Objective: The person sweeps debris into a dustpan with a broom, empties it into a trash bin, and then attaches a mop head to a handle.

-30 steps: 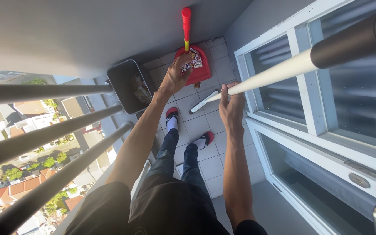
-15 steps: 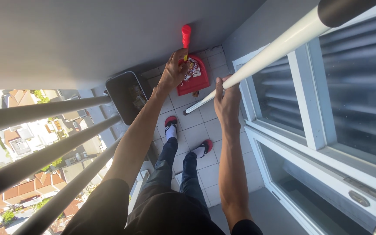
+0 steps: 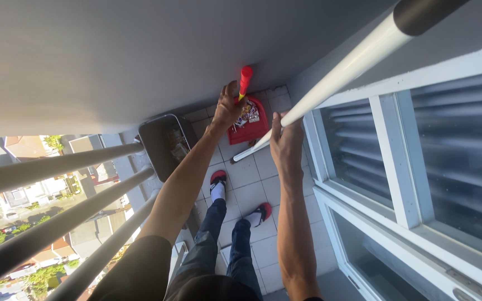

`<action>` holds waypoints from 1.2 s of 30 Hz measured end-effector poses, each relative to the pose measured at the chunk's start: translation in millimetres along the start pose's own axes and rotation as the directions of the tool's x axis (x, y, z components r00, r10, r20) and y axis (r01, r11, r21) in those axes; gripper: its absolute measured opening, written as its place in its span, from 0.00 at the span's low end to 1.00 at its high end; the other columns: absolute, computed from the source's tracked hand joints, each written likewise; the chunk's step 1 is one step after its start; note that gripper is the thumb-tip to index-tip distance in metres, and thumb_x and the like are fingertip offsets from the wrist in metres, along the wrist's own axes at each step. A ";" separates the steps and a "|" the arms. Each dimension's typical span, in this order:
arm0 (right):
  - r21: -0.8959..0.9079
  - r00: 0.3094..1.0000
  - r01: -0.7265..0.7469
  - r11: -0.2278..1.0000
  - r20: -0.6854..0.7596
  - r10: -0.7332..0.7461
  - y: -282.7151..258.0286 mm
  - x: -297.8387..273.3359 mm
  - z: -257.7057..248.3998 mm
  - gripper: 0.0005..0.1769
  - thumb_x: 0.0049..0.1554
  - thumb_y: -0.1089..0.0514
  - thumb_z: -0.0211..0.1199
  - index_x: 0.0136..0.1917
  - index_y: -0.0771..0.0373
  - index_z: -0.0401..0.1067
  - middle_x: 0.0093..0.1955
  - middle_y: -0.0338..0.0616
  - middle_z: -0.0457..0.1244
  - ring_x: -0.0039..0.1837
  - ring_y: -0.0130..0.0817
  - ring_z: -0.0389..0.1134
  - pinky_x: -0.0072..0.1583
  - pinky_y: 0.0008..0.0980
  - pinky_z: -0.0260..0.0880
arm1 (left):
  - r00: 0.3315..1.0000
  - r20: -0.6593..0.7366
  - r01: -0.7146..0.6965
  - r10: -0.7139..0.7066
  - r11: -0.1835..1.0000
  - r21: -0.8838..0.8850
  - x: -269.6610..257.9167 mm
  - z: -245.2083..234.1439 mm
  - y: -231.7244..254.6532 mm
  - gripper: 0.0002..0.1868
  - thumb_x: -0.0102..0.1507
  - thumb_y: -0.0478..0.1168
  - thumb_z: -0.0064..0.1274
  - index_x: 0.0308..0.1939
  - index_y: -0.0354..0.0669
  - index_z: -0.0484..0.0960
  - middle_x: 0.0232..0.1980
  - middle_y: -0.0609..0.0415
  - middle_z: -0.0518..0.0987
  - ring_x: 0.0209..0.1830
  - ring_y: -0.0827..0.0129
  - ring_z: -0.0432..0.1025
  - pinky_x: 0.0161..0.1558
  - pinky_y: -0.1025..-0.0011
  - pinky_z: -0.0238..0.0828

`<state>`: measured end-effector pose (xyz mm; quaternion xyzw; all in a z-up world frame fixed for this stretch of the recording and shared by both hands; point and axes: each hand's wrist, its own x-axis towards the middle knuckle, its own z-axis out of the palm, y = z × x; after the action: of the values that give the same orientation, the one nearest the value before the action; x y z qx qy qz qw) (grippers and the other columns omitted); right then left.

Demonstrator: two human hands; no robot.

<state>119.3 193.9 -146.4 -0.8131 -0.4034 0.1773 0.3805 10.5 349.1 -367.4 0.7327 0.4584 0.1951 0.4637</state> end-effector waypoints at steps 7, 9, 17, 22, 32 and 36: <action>0.037 0.998 -0.052 0.998 0.035 0.051 0.3 10.1 8.7 0.12 0.68 0.57 0.54 0.53 0.70 0.63 0.40 0.51 0.64 0.41 0.41 0.72 0.42 0.39 0.72 | 0.993 0.038 0.107 -0.109 0.994 0.032 26.2 11.8 -7.3 0.43 0.63 0.44 0.62 0.75 0.37 0.53 0.72 0.36 0.61 0.75 0.44 0.57 0.73 0.54 0.57; 0.029 0.998 -0.049 0.998 0.048 0.048 8.3 12.6 14.4 0.12 0.68 0.56 0.54 0.53 0.69 0.64 0.39 0.51 0.65 0.40 0.41 0.72 0.42 0.39 0.72 | 0.998 0.025 0.061 -0.061 0.998 -0.001 33.7 17.4 -12.1 0.45 0.62 0.43 0.63 0.75 0.35 0.52 0.73 0.34 0.59 0.74 0.41 0.56 0.72 0.53 0.58; 0.007 0.999 -0.038 0.999 0.032 0.038 6.3 13.2 16.4 0.13 0.69 0.55 0.53 0.53 0.69 0.64 0.38 0.51 0.65 0.39 0.38 0.72 0.40 0.37 0.71 | 0.988 -0.037 0.150 -0.150 0.989 -0.007 62.1 49.0 -33.4 0.44 0.59 0.43 0.66 0.72 0.38 0.56 0.70 0.35 0.65 0.71 0.40 0.61 0.69 0.51 0.63; 0.020 0.985 -0.147 0.989 0.099 0.144 10.0 12.4 20.0 0.13 0.68 0.53 0.51 0.53 0.67 0.63 0.35 0.48 0.63 0.35 0.35 0.71 0.37 0.34 0.72 | 0.965 -0.064 0.247 -0.253 0.965 -0.090 72.5 65.4 -41.1 0.40 0.57 0.45 0.66 0.66 0.40 0.61 0.66 0.37 0.68 0.66 0.42 0.67 0.64 0.52 0.68; 0.049 0.998 -0.042 0.998 0.048 0.039 7.1 11.7 17.3 0.11 0.68 0.57 0.53 0.51 0.68 0.63 0.36 0.48 0.63 0.37 0.34 0.70 0.39 0.35 0.69 | 0.932 -0.226 0.285 -0.284 0.958 -0.030 71.5 58.5 -12.2 0.31 0.58 0.52 0.67 0.55 0.38 0.71 0.56 0.37 0.79 0.57 0.40 0.75 0.57 0.50 0.73; 0.026 1.000 -0.015 1.000 0.008 0.015 7.9 8.3 15.2 0.10 0.68 0.59 0.55 0.51 0.70 0.64 0.38 0.51 0.62 0.39 0.40 0.68 0.42 0.40 0.68 | 0.880 -0.333 0.332 -0.339 0.940 -0.078 72.5 63.7 9.1 0.35 0.56 0.53 0.68 0.51 0.32 0.68 0.53 0.34 0.80 0.53 0.37 0.76 0.54 0.48 0.74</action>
<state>119.3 204.6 -162.1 -0.8104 -0.3964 0.1886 0.3880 96.7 377.6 -401.2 0.5929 0.6497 0.2404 0.4106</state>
